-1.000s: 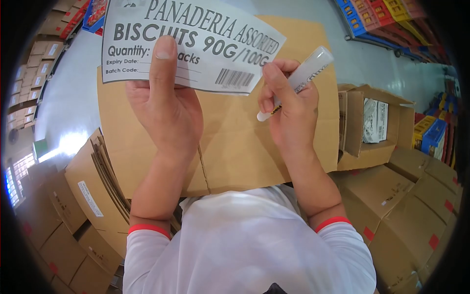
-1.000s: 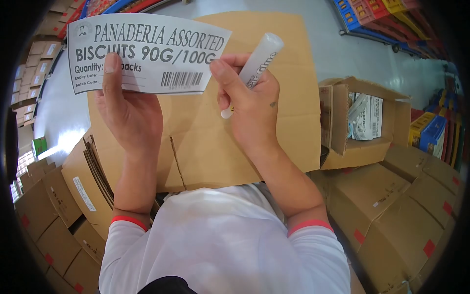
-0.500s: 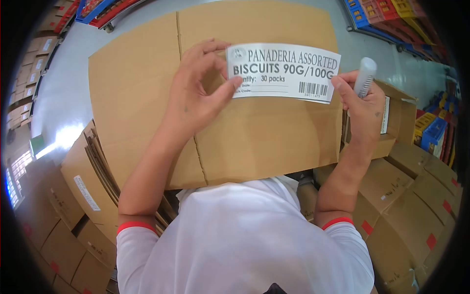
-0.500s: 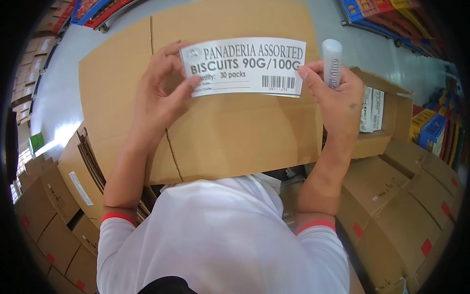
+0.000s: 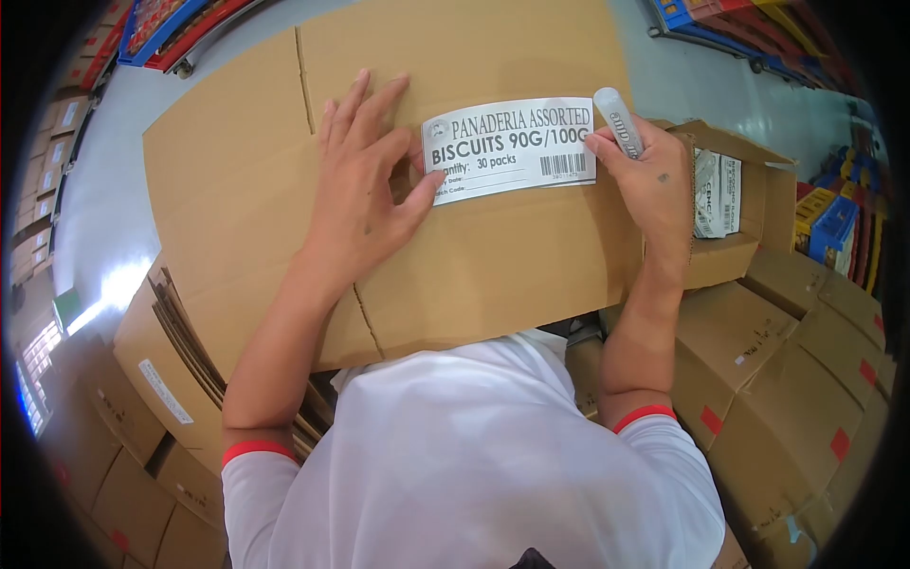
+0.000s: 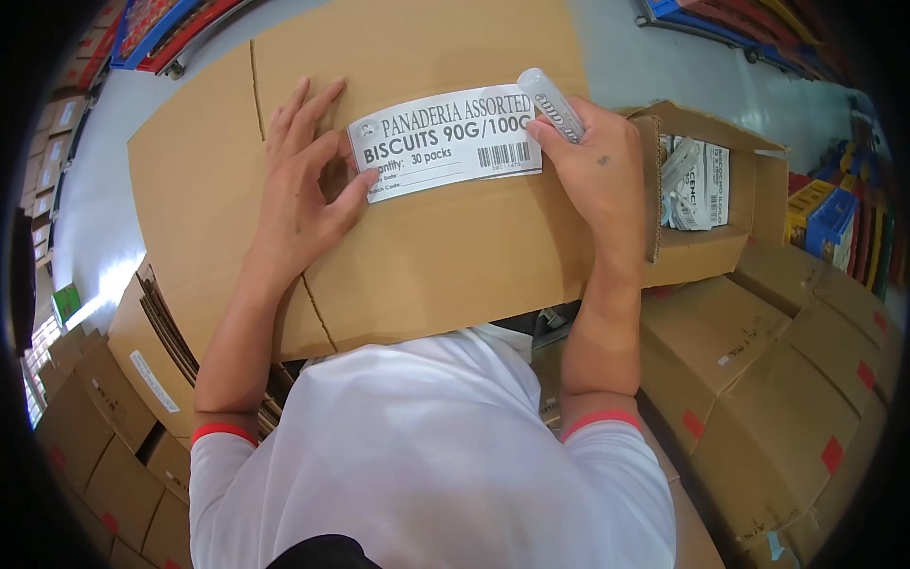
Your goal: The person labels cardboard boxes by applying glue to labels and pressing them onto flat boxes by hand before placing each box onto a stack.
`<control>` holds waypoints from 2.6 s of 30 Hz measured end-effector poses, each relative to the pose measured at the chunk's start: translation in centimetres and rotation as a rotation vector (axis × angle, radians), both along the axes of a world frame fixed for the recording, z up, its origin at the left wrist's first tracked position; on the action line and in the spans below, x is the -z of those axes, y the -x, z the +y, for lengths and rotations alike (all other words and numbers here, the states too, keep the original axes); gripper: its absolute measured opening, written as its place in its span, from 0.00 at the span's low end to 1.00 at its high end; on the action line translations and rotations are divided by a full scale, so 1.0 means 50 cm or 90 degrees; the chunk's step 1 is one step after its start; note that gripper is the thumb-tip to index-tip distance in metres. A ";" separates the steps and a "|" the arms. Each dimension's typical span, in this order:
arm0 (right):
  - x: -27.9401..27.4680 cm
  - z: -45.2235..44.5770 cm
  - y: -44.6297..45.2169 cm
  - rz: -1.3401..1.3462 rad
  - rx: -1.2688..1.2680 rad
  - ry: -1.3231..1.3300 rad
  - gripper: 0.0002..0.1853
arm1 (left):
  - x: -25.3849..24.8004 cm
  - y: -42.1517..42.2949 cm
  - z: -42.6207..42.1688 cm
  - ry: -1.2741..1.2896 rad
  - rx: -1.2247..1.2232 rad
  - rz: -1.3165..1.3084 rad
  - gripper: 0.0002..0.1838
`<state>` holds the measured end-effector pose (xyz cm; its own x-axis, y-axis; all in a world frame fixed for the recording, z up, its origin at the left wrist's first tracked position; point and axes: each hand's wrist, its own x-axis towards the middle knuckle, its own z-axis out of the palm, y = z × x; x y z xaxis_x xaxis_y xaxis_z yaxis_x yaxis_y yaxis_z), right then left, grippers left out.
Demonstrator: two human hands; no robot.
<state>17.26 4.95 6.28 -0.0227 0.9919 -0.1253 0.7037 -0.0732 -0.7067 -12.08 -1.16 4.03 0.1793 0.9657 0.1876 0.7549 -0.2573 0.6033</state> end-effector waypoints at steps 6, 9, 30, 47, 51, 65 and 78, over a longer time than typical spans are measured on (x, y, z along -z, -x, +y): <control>0.010 -0.001 0.000 -0.029 -0.012 -0.028 0.16 | 0.004 0.002 -0.004 -0.011 0.010 0.052 0.12; 0.003 -0.001 -0.001 -0.089 -0.025 -0.040 0.19 | 0.007 0.000 -0.010 -0.028 -0.065 -0.034 0.17; 0.011 -0.045 0.067 -0.199 -0.064 -0.215 0.16 | 0.007 0.019 -0.034 -0.001 -0.028 0.173 0.29; -0.008 -0.007 0.043 -0.210 -0.085 -0.199 0.19 | 0.014 0.044 -0.011 -0.023 -0.004 0.213 0.27; -0.006 -0.037 0.033 -0.242 -0.063 -0.172 0.18 | 0.008 0.036 -0.013 -0.015 0.008 0.259 0.27; 0.024 -0.007 0.014 0.417 0.152 -0.103 0.20 | -0.024 0.045 -0.090 0.097 0.153 0.184 0.42; 0.065 0.006 -0.031 0.681 0.229 -0.102 0.25 | 0.052 -0.247 0.093 -0.108 0.331 0.203 0.47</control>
<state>18.83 5.27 3.03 0.2469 0.9654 -0.0841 -0.3086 -0.0039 -0.9512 0.25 3.48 1.42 0.6895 0.6988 0.1907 0.6414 -0.7113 0.2874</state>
